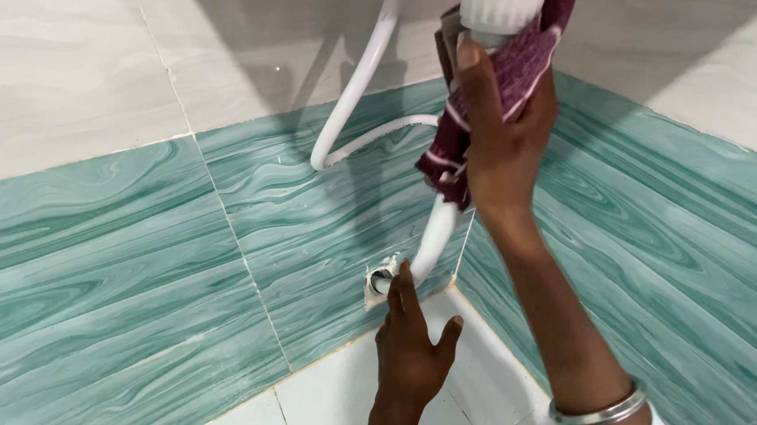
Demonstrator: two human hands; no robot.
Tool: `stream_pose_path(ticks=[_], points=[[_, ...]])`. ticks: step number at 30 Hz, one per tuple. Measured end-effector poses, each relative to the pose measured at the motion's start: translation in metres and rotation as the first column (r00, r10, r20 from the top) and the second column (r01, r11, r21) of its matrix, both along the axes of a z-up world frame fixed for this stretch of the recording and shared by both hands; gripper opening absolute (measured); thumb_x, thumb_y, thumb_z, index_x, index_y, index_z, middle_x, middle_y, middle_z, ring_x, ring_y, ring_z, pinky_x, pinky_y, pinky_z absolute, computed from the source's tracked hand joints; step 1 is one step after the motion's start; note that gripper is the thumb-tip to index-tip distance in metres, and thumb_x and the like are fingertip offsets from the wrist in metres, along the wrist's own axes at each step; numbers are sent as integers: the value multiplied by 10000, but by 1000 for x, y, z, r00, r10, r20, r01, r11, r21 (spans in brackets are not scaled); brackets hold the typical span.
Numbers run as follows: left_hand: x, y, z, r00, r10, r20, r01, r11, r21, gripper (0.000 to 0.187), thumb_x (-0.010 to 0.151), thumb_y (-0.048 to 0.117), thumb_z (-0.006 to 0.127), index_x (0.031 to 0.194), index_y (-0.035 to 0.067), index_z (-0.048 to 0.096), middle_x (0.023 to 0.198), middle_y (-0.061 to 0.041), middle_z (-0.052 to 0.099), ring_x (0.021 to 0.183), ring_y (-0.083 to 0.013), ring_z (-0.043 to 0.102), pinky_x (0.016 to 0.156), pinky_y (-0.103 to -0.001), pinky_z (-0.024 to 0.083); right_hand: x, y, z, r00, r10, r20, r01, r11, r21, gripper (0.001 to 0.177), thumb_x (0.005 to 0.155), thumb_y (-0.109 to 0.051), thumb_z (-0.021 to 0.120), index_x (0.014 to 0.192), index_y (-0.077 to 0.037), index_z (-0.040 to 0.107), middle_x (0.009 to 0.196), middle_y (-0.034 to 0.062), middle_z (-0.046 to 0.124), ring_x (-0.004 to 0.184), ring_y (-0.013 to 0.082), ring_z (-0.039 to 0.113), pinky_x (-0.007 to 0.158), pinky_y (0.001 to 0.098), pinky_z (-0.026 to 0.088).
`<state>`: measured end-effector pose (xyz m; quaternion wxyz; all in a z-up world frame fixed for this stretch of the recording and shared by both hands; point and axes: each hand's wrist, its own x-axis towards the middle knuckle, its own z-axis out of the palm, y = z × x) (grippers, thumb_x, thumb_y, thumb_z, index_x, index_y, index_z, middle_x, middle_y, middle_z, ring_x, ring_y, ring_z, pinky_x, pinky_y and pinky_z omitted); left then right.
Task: The person cleans the white pipes and water valve located under a sink by hand with a cloth, wiping up and down the length of the pipes and around the valve connection.
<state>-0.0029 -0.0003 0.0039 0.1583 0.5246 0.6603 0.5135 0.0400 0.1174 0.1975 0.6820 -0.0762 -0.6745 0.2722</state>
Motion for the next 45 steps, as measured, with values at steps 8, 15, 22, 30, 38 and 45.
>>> stream_pose_path(ticks=[8, 15, 22, 30, 38, 45], points=[[0, 1, -6, 997, 21, -68, -22, 1000, -21, 1048, 826, 289, 813, 1567, 59, 109, 1589, -241, 311, 1378, -453, 442, 1055, -534, 435, -4, -12, -128, 996, 86, -11, -83, 920, -382, 286, 1016, -192, 695, 1186, 2, 571, 898, 32, 633, 740, 87, 611, 638, 253, 509], [-1, -4, 2, 1000, 0, -10, -1, 998, -63, 1050, 828, 278, 793, 1591, 95, 95, 1600, -183, 322, 1406, -409, 426, 1103, -525, 395, 8, -8, -113, 988, 154, 2, -145, 940, -308, 643, 1031, -495, 614, 1385, 15, 449, 1120, 127, 652, 950, 178, 711, 816, 298, 613], [-3, 0, 5, 1000, 3, -7, -3, 998, -59, 1041, 837, 246, 788, 1602, 119, 93, 1628, -186, 266, 1454, -418, 336, 1133, -540, 342, 9, 7, 26, 994, 101, 39, -101, 995, 0, 565, 1043, -373, 755, 1383, 3, 507, 1192, 87, 678, 1081, 174, 733, 961, 330, 646], [-9, -2, -5, 998, 17, -61, -21, 998, -52, 1005, 840, 278, 800, 1584, 110, 145, 1605, -178, 324, 1454, -411, 357, 1123, -539, 349, -11, -14, -81, 996, 68, -61, -82, 957, -280, 382, 966, -128, 747, 1283, -31, 558, 970, 38, 696, 806, 86, 658, 725, 248, 563], [-6, -1, -3, 1000, -10, 19, 13, 988, -155, 996, 864, 301, 767, 1578, 93, 104, 1627, -174, 284, 1445, -381, 390, 1111, -478, 422, 5, -22, -126, 976, 180, 124, -109, 893, -437, 465, 895, -169, 798, 1256, -2, 558, 1000, 61, 663, 840, 103, 647, 717, 260, 553], [-1, 0, -2, 998, -30, 52, 33, 998, -58, 1050, 868, 272, 759, 1609, 129, 30, 1673, -186, 191, 1494, -415, 283, 1138, -515, 375, 34, 2, 0, 999, 10, 36, -9, 999, -34, 612, 1046, -469, 724, 1395, -31, 476, 1093, 73, 637, 899, 148, 691, 792, 320, 649]])
